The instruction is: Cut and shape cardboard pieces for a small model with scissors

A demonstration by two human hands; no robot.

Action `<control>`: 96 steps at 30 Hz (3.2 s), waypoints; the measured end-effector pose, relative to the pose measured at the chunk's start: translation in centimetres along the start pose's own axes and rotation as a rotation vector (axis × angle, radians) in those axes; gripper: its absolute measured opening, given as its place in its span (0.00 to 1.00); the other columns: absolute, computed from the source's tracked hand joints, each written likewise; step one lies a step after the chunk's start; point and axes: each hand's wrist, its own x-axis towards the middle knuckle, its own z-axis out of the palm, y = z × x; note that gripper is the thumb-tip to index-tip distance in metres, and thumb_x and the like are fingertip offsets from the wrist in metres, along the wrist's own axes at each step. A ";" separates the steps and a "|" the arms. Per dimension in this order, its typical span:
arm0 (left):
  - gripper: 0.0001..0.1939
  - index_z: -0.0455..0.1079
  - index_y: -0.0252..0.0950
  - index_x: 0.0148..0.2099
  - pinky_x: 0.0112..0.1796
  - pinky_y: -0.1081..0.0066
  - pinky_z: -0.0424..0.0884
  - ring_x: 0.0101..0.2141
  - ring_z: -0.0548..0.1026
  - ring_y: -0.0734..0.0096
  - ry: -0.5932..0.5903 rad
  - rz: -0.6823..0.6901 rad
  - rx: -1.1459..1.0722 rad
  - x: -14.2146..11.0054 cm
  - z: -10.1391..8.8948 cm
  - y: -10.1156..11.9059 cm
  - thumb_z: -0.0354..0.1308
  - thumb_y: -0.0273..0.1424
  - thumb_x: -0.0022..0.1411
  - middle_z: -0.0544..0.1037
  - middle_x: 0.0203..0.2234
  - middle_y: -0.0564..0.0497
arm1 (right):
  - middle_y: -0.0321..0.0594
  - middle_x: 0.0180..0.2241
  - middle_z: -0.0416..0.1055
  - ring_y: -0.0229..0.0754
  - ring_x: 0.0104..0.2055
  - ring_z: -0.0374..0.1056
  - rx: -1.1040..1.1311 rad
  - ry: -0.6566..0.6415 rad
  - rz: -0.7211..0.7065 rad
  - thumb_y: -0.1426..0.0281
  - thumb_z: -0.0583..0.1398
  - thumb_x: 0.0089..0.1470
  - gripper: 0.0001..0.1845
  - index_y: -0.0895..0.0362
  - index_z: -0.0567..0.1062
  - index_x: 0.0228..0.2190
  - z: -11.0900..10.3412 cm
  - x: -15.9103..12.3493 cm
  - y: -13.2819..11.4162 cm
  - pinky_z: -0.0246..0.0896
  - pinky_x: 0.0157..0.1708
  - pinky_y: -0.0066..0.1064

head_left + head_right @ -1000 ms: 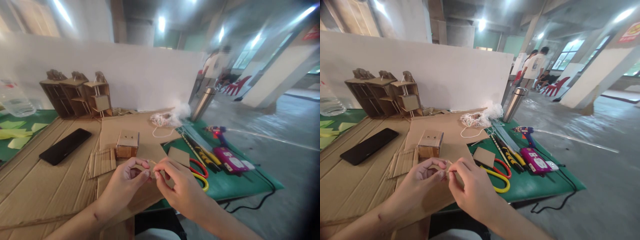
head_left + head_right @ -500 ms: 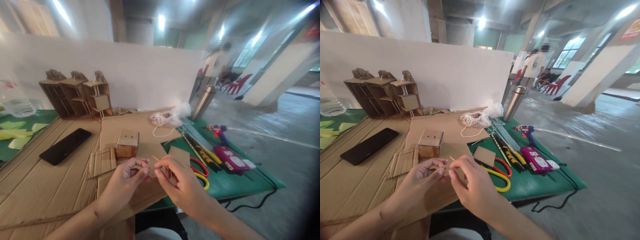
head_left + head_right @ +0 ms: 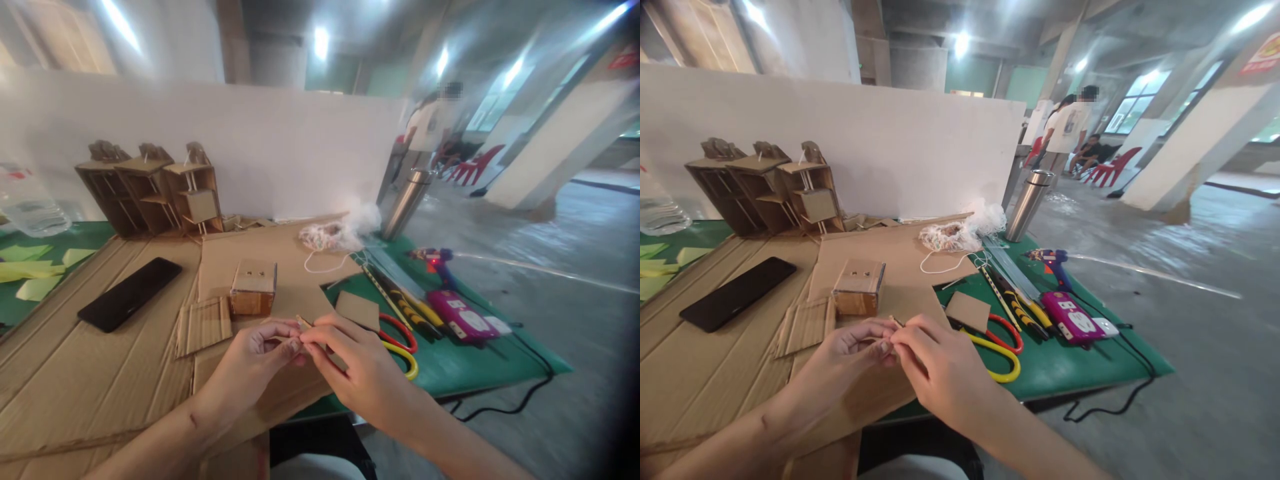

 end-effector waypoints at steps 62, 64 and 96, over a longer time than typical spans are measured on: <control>0.09 0.66 0.39 0.36 0.33 0.72 0.68 0.30 0.78 0.74 0.055 -0.035 0.073 -0.2 -0.6 0.2 0.64 0.35 0.57 0.77 0.46 0.48 | 0.40 0.38 0.76 0.44 0.43 0.72 -0.518 -0.291 0.528 0.67 0.62 0.59 0.08 0.59 0.77 0.36 -8.2 17.9 20.1 0.63 0.49 0.45; 0.09 0.66 0.40 0.38 0.34 0.72 0.68 0.32 0.78 0.73 0.038 -0.038 0.063 -0.2 -0.6 0.2 0.63 0.35 0.58 0.79 0.37 0.51 | 0.42 0.39 0.77 0.45 0.44 0.71 -0.496 -0.247 0.489 0.70 0.62 0.58 0.06 0.59 0.78 0.35 -8.1 17.7 19.4 0.62 0.49 0.44; 0.15 0.60 0.39 0.37 0.26 0.76 0.60 0.28 0.73 0.78 0.031 -0.030 0.032 -0.1 -0.2 -0.3 0.64 0.37 0.56 0.71 0.32 0.57 | 0.40 0.37 0.71 0.39 0.40 0.67 0.099 -0.175 -0.054 0.73 0.59 0.59 0.01 0.56 0.70 0.34 -3.8 5.1 5.1 0.63 0.42 0.32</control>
